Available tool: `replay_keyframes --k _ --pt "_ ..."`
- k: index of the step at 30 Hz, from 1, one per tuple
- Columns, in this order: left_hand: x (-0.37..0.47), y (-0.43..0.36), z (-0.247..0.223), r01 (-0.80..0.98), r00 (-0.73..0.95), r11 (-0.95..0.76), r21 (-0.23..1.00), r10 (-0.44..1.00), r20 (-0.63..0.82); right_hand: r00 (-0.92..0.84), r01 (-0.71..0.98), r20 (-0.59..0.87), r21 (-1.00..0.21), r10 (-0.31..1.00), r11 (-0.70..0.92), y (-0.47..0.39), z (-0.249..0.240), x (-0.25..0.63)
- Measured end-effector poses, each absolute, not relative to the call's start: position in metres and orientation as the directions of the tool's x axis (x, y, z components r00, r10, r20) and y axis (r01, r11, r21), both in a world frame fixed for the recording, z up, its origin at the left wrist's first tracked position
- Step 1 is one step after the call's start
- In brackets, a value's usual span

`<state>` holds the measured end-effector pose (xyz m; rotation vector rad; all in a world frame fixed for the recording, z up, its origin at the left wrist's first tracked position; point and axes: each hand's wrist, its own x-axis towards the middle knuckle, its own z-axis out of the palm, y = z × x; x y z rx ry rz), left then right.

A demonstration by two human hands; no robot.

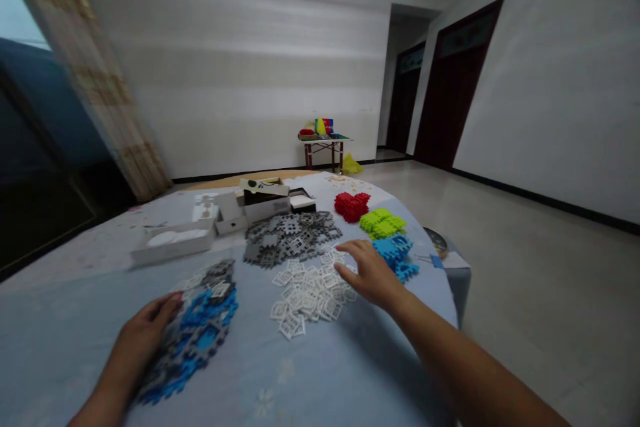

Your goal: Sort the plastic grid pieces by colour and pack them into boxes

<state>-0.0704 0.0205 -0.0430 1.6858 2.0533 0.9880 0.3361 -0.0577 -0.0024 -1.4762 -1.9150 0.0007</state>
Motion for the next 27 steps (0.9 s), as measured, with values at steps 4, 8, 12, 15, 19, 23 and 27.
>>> replay_keyframes --k 4,8,12,15,19,23,27 --pt "-0.068 0.015 -0.042 0.687 -0.226 0.064 0.724 0.966 0.128 -0.149 0.758 0.462 -0.514 0.874 0.401 -0.058 -0.007 0.297" --pt "-0.059 0.01 -0.039 0.712 -0.132 -0.048 0.701 0.971 0.2 -0.154 0.707 0.451 -0.571 0.879 0.417 -0.057 -0.017 0.281" --pt "-0.048 0.006 -0.037 0.788 -0.007 -0.133 0.601 0.974 0.225 -0.149 0.685 0.445 -0.598 0.883 0.416 -0.056 -0.031 0.283" --pt "-0.042 0.005 -0.035 0.837 0.042 -0.152 0.525 0.976 0.215 -0.147 0.666 0.45 -0.613 0.881 0.425 -0.057 -0.038 0.287" --pt "-0.043 0.005 -0.032 0.854 0.033 -0.114 0.507 0.986 0.166 -0.15 0.629 0.475 -0.63 0.867 0.454 -0.057 -0.038 0.29" --pt "-0.045 0.004 -0.027 0.852 0.002 -0.099 0.514 0.983 0.186 -0.128 0.603 0.483 -0.655 0.866 0.455 -0.056 -0.037 0.294" --pt "-0.035 0.004 -0.015 0.835 -0.026 -0.133 0.533 0.96 0.28 -0.094 0.602 0.472 -0.674 0.876 0.428 -0.054 -0.036 0.299"
